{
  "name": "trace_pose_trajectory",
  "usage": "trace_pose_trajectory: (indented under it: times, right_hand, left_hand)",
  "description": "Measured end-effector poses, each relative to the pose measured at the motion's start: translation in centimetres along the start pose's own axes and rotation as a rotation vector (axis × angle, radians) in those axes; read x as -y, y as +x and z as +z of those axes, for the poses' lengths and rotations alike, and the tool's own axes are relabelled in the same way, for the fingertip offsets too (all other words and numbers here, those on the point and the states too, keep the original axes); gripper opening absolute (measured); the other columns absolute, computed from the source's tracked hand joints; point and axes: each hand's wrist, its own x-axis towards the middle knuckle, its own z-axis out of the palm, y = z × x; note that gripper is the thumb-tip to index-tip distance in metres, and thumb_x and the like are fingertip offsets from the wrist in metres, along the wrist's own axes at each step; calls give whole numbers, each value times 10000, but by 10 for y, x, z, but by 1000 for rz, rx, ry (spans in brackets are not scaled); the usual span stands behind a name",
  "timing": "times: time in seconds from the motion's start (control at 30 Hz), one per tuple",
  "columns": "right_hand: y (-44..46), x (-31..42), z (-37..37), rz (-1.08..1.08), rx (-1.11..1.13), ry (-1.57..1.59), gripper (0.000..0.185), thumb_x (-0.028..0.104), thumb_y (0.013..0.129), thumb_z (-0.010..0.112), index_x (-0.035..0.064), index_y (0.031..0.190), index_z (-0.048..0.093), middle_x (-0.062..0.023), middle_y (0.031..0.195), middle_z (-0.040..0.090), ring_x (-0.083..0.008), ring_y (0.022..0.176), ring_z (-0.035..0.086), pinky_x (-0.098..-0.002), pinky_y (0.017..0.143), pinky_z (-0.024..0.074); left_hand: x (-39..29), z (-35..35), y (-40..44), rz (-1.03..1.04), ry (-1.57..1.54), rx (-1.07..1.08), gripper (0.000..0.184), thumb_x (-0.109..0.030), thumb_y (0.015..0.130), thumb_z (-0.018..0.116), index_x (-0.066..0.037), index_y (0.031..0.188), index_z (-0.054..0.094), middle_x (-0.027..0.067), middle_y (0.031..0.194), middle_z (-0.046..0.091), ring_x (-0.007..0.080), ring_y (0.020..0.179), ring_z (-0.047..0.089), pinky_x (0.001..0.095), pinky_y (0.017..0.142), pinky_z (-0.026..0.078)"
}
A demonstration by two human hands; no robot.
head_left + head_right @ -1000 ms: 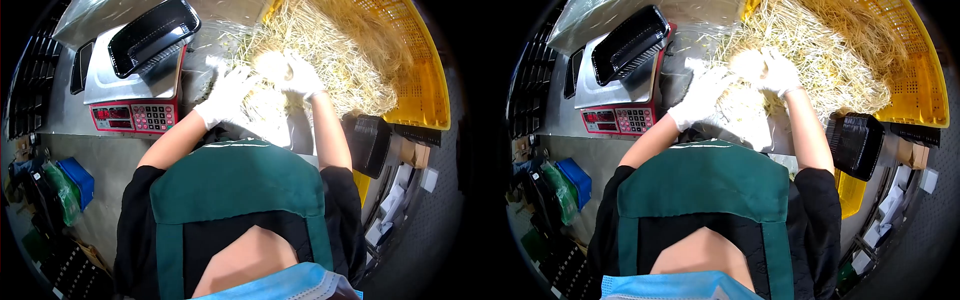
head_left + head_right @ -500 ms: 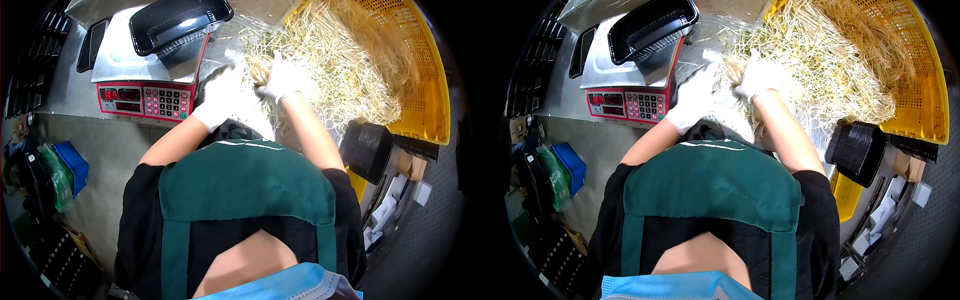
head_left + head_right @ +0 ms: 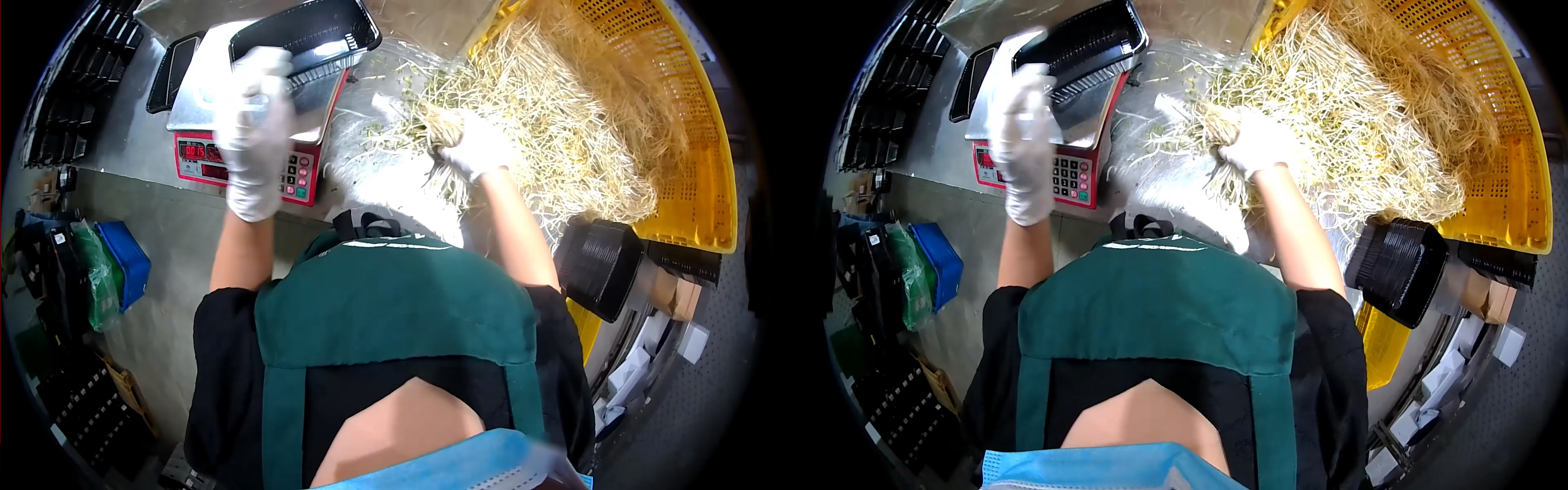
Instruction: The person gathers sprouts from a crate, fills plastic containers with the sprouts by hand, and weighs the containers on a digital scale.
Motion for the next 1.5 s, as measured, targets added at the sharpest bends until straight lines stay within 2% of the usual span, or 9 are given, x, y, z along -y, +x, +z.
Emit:
trace_pose_trajectory:
  times: [0.07, 0.13, 0.23, 0.43, 0.6, 0.77, 1.27, 1.4, 1.5]
  right_hand:
    - [-8, -25, -6, -209, -76, 452, 676, 311, 653, 757, 104, 1260, 544, -135, 1155, 626, -302, 1059, 599, -365, 930, 471]
    - [-10, -39, -8, -270, -261, 433, 654, 287, 638, 746, 117, 1243, 566, -124, 1183, 615, -301, 1078, 587, -376, 949, 458]
    - [-27, -31, -31, -432, -485, 285, 769, 301, 586, 775, 143, 1295, 525, -132, 1096, 622, -310, 1013, 585, -415, 912, 452]
    - [-36, 37, -89, -544, -735, -197, 468, 215, 645, 718, 86, 1074, 586, -143, 860, 596, -328, 867, 558, -447, 786, 420]
    - [-5, 135, -87, -394, -944, -110, 163, 183, 793, 502, 46, 828, 582, -157, 761, 594, -316, 753, 571, -437, 703, 419]
    - [15, 247, -77, -485, -892, 256, 371, 329, 704, 625, 26, 919, 619, -164, 830, 638, -326, 750, 627, -426, 690, 494]
    - [11, 216, -108, -723, -544, -183, 845, 458, 662, 747, 55, 1338, 442, -167, 1189, 571, -347, 1171, 503, -571, 1045, 171]
    - [-14, 180, -128, -338, -8, -176, 760, 309, 660, 761, 44, 1302, 452, -186, 1073, 578, -334, 1078, 533, -426, 946, 412]
    - [-30, 168, -73, -353, -411, 191, 573, 234, 744, 646, 76, 1273, 494, -227, 1015, 576, -358, 1015, 562, -416, 885, 477]
  left_hand:
    - [27, -28, 14, 109, 559, -154, 392, -41, 854, 561, -48, 1246, 556, 158, 1200, 555, 254, 1015, 585, 386, 924, 470]
    - [47, -27, 23, -528, -434, -254, 396, -42, 837, 563, -52, 1232, 560, 187, 1143, 579, 320, 1018, 571, 415, 951, 446]
    - [147, -33, 22, 227, 727, 197, 394, -47, 823, 540, -63, 1216, 556, 193, 1124, 591, 276, 978, 586, 376, 894, 472]
    - [-11, 71, 27, 517, 721, 434, 546, -137, 812, 489, -21, 1345, 454, 241, 1422, 358, 412, 1327, 313, 563, 1072, 241]
    - [16, 33, 9, -78, 55, 375, 672, -105, 774, 510, 47, 1395, 303, 273, 1375, 340, 420, 1286, 317, 513, 1075, 245]
    - [60, -45, 24, -407, -198, 90, 506, -162, 905, 501, 36, 1351, 366, 224, 1275, 458, 310, 1136, 470, 415, 962, 402]
    - [86, -82, 73, 426, 230, 589, 818, -478, 805, 633, -24, 1420, 341, 217, 1406, 398, 368, 1277, 405, 464, 1054, 320]
    - [97, -82, 66, 491, 271, 613, 776, -434, 783, 681, 10, 1361, 413, 231, 1303, 488, 359, 1174, 491, 445, 1011, 367]
    - [94, -79, 73, 539, 255, 696, 689, -359, 780, 702, 36, 1295, 471, 221, 1193, 554, 339, 1103, 535, 414, 965, 404]
